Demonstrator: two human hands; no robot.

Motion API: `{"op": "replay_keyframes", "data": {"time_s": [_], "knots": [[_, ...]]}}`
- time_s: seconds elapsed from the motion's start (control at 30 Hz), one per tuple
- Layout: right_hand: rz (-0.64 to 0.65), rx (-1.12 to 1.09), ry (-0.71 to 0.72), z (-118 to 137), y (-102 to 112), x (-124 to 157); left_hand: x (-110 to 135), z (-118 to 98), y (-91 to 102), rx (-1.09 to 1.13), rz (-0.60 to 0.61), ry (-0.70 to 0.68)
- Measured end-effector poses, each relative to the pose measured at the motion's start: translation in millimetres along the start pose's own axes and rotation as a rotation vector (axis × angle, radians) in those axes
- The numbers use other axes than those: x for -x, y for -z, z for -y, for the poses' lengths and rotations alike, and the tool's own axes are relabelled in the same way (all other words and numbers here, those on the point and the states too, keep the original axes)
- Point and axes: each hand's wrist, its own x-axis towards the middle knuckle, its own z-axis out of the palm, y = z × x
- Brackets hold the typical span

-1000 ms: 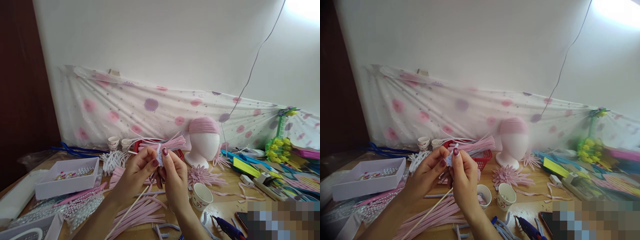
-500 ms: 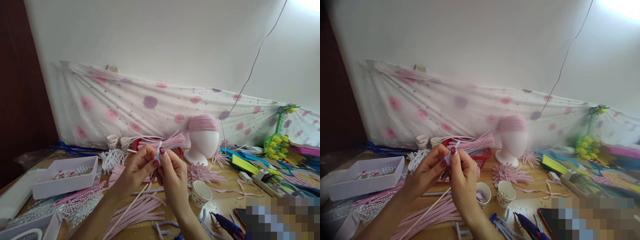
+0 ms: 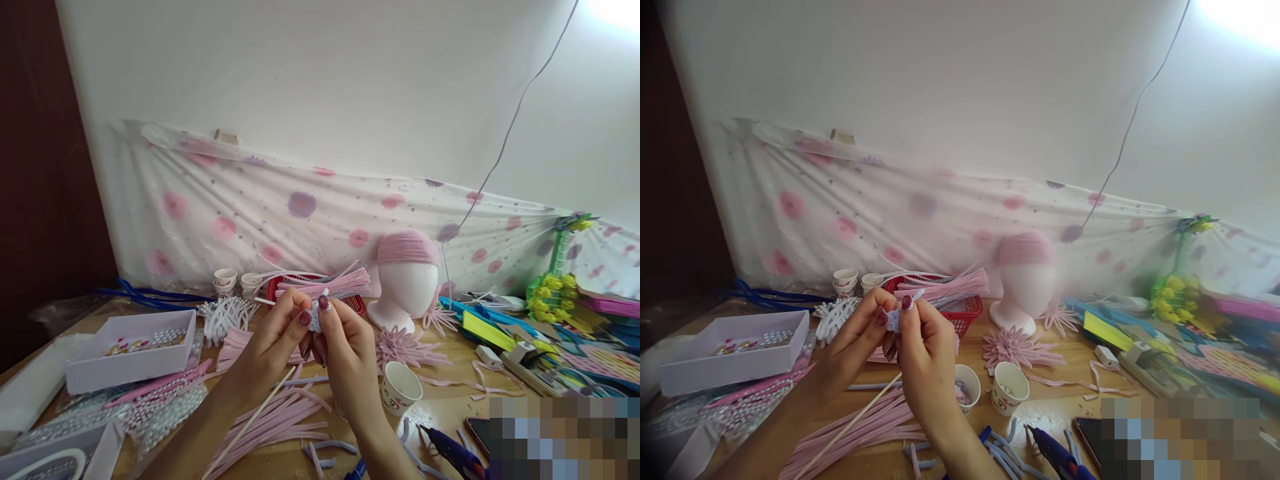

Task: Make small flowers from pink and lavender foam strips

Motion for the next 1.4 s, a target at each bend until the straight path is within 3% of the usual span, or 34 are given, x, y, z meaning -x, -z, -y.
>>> {"op": "replay_keyframes", "data": {"time_s": [0.2,0.4,0.57,0.67,0.8,0.97,1.27,1.4], "knots": [[-0.002,0.007,0.033,-2,2,1,-4,3,-0.5,0.186,0.026,0.018],[0.156,-0.112,0.064,-3,8,-1,-5,3,5.9,0.219,0.081,-0.015],[0.285,-0.181,0.088,0,13,-2,-3,-1,6.5,0.217,-0.025,-0.036],[0.326,-0.172,0.095,2,15,-3,-4,-3,7.9,0.148,-0.010,-0.075],[0.315,-0.141,0.105,1,16,-3,-4,-1,6.7,0.182,0.031,-0.077],[0.242,-0.104,0.163,-4,11,1,-1,1,-1.4,0.269,-0.053,-0.044],[0.166,-0.230,0.065,-7,10,-4,-4,-10,-6.7,0.480,-0.146,0.134],[0.216,-0.278,0.041,-9,9,-5,-6,-13,-2.9,0.498,-0.171,0.154]]}}
